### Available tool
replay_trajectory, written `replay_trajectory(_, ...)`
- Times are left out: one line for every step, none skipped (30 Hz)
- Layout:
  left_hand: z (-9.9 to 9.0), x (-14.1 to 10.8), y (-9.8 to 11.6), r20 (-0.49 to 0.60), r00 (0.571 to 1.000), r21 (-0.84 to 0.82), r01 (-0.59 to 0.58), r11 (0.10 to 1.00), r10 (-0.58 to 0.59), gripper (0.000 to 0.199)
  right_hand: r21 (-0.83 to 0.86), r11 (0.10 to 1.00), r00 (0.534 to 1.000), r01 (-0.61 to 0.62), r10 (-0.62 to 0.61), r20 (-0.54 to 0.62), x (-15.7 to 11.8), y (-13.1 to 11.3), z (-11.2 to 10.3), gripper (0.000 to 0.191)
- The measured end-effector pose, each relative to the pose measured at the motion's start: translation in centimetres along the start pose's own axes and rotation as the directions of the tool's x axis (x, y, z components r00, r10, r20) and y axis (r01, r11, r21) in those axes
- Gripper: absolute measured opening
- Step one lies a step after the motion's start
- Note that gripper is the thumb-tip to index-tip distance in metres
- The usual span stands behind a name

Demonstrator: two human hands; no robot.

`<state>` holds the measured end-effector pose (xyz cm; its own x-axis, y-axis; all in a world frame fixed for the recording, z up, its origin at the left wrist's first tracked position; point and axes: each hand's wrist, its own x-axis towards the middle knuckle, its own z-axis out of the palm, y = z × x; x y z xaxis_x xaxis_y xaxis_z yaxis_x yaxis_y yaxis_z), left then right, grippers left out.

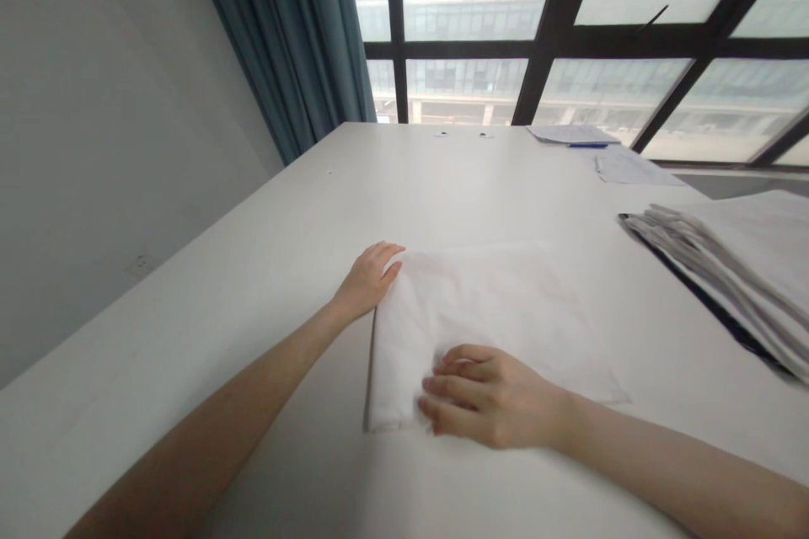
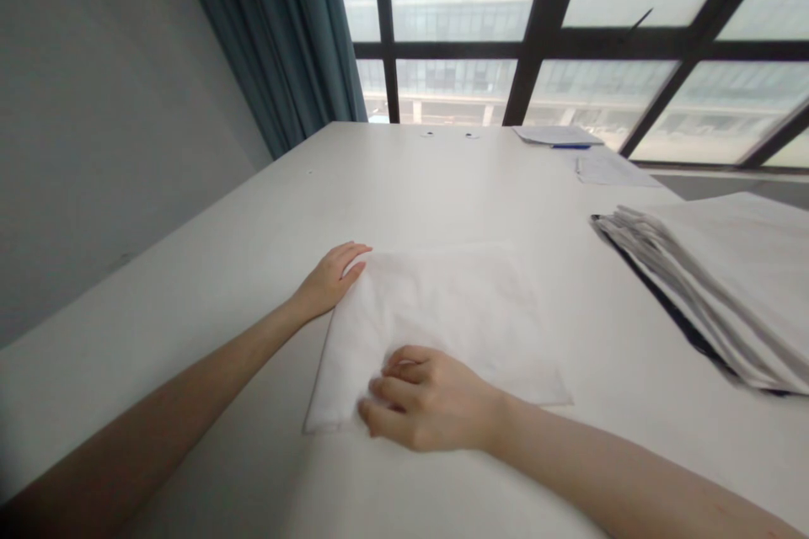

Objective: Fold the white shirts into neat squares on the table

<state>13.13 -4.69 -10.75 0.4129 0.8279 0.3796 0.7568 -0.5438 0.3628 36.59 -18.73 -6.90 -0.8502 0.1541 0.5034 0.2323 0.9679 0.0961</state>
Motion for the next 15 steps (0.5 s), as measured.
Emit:
replay_trajectory(0.03, 0.00, -0.03, -0.001, 1.000, -0.001, 0.000, 1.000, 0.000, 0.033, -0.018, 1.000, 1.000, 0.002, -0.002, -0.004, 0.06, -0.11, 0.01, 0.018)
replay_trajectory(0.05, 0.00, -0.06, -0.001, 1.000, -0.003, -0.002, 1.000, 0.002, 0.033, -0.034, 0.999, 1.000, 0.006, -0.006, -0.009, 0.13, -0.22, 0.01, 0.016)
replay_trajectory(0.07, 0.00, -0.08, -0.003, 1.000, -0.005, -0.004, 1.000, 0.004, 0.034, -0.048, 0.999, 1.000, 0.014, -0.014, -0.016, 0.20, -0.30, -0.01, 0.015)
replay_trajectory(0.09, -0.01, -0.09, -0.005, 1.000, -0.008, -0.005, 1.000, 0.005, 0.034, -0.059, 0.998, 0.999, 0.024, -0.026, -0.025, 0.26, -0.34, -0.05, 0.016)
replay_trajectory(0.09, -0.01, -0.09, -0.008, 1.000, -0.010, -0.006, 1.000, 0.006, 0.034, -0.064, 0.997, 0.999, 0.037, -0.039, -0.035, 0.31, -0.34, -0.11, 0.017)
replay_trajectory(0.09, -0.02, -0.09, -0.010, 1.000, -0.012, -0.006, 1.000, 0.006, 0.034, -0.065, 0.997, 0.998, 0.051, -0.054, -0.045, 0.35, -0.31, -0.19, 0.018)
replay_trajectory(0.08, -0.02, -0.08, -0.011, 1.000, -0.013, -0.006, 1.000, 0.006, 0.034, -0.063, 0.996, 0.996, 0.067, -0.070, -0.052, 0.37, -0.24, -0.28, 0.019)
replay_trajectory(0.06, -0.03, -0.05, -0.011, 1.000, -0.013, -0.005, 1.000, 0.005, 0.034, -0.060, 0.995, 0.995, 0.081, -0.084, -0.057, 0.38, -0.15, -0.36, 0.020)
replay_trajectory(0.04, -0.03, -0.02, -0.009, 1.000, -0.013, -0.004, 1.000, 0.004, 0.034, -0.060, 0.994, 0.994, 0.093, -0.096, -0.055, 0.37, -0.05, -0.44, 0.021)
replay_trajectory(0.01, -0.03, 0.01, -0.006, 1.000, -0.012, -0.004, 1.000, 0.004, 0.035, -0.061, 0.993, 0.993, 0.102, -0.105, -0.051, 0.36, 0.04, -0.51, 0.020)
replay_trajectory(-0.01, -0.02, 0.05, -0.003, 1.000, -0.010, -0.003, 1.000, 0.003, 0.035, -0.064, 0.992, 0.993, 0.109, -0.112, -0.046, 0.34, 0.12, -0.55, 0.019)
replay_trajectory(-0.04, -0.02, 0.08, 0.000, 1.000, -0.010, -0.003, 1.000, 0.003, 0.035, -0.066, 0.991, 0.992, 0.112, -0.115, -0.043, 0.31, 0.18, -0.56, 0.018)
replay_trajectory(-0.05, -0.01, 0.10, 0.001, 1.000, -0.010, -0.004, 1.000, 0.004, 0.035, -0.068, 0.991, 0.992, 0.114, -0.117, -0.042, 0.29, 0.21, -0.55, 0.016)
replay_trajectory(-0.05, 0.01, 0.11, -0.001, 1.000, -0.010, -0.005, 1.000, 0.005, 0.035, -0.069, 0.991, 0.992, 0.113, -0.117, -0.043, 0.28, 0.22, -0.52, 0.014)
replay_trajectory(-0.04, 0.02, 0.11, -0.004, 1.000, -0.011, -0.006, 1.000, 0.006, 0.035, -0.068, 0.992, 0.993, 0.110, -0.113, -0.043, 0.27, 0.20, -0.47, 0.012)
